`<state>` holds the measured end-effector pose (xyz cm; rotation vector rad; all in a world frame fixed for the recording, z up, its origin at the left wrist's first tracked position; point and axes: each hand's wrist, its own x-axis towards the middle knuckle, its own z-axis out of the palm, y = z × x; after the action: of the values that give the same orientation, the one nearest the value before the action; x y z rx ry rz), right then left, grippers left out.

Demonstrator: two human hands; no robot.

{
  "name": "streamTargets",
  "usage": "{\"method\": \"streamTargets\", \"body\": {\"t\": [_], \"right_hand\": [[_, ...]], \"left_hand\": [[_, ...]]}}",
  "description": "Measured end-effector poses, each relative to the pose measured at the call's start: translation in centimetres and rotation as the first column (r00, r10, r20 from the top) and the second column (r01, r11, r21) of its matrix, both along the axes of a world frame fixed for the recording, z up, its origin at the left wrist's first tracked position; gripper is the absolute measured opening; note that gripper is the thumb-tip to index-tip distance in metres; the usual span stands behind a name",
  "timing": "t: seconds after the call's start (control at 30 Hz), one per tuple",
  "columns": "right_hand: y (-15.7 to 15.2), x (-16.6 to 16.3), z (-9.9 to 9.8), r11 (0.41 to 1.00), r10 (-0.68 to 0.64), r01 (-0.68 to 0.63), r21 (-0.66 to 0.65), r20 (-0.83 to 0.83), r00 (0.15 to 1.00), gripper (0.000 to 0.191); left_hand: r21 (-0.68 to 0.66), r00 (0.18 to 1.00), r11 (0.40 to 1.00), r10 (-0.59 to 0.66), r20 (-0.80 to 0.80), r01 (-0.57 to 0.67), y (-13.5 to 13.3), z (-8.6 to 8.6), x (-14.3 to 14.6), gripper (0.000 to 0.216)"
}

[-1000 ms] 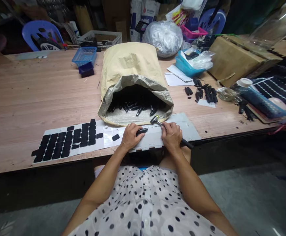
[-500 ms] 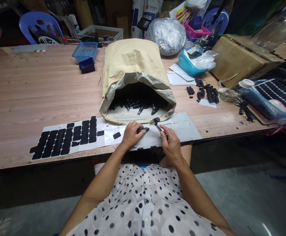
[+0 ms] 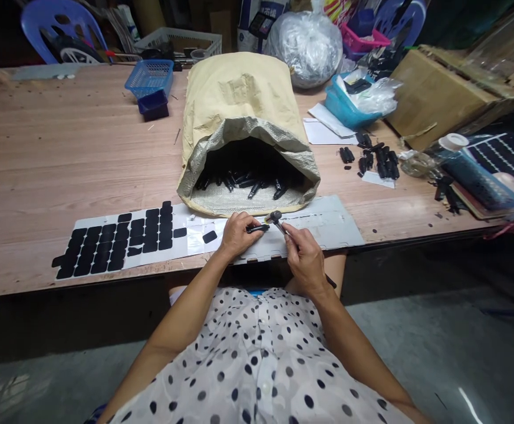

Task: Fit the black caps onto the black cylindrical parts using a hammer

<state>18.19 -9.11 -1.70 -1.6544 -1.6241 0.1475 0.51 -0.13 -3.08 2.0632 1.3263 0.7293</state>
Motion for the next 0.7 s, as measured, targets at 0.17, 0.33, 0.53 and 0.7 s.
{"method": "streamTargets", "body": {"t": [0.17,0.33,0.53,0.7], "right_hand": [[-0.6,-0.37,0.38,0.999,0.003,-0.006,0.044,0.056,0.998,0.036],[-0.73,-0.23,-0.06,1.0,-0.022,0.026,-0.018,0.168,0.985,0.034],[-0.59,-0.48,0.81,0.999,-0.003,-0.004,0.043,0.146,0.989,0.036],[-0.83,-0.96,0.1,0.998,0.054,-0.05,-0.026,0.194,0.98,0.037]], "left_hand": [[-0.027,1.0,0.999,0.022,0.011,-0.022,-0.03,0.4,0.35,0.007],[-0.027,0.999,0.999,0.033,0.024,-0.032,-0.08,0.41,0.53,0.006],[-0.03,0.999,0.999,0.03,0.028,-0.03,-0.18,0.26,0.54,0.006],[-0.049,1.0,0.999,0.007,0.026,-0.006,0.0,0.12,0.42,0.003]]}}
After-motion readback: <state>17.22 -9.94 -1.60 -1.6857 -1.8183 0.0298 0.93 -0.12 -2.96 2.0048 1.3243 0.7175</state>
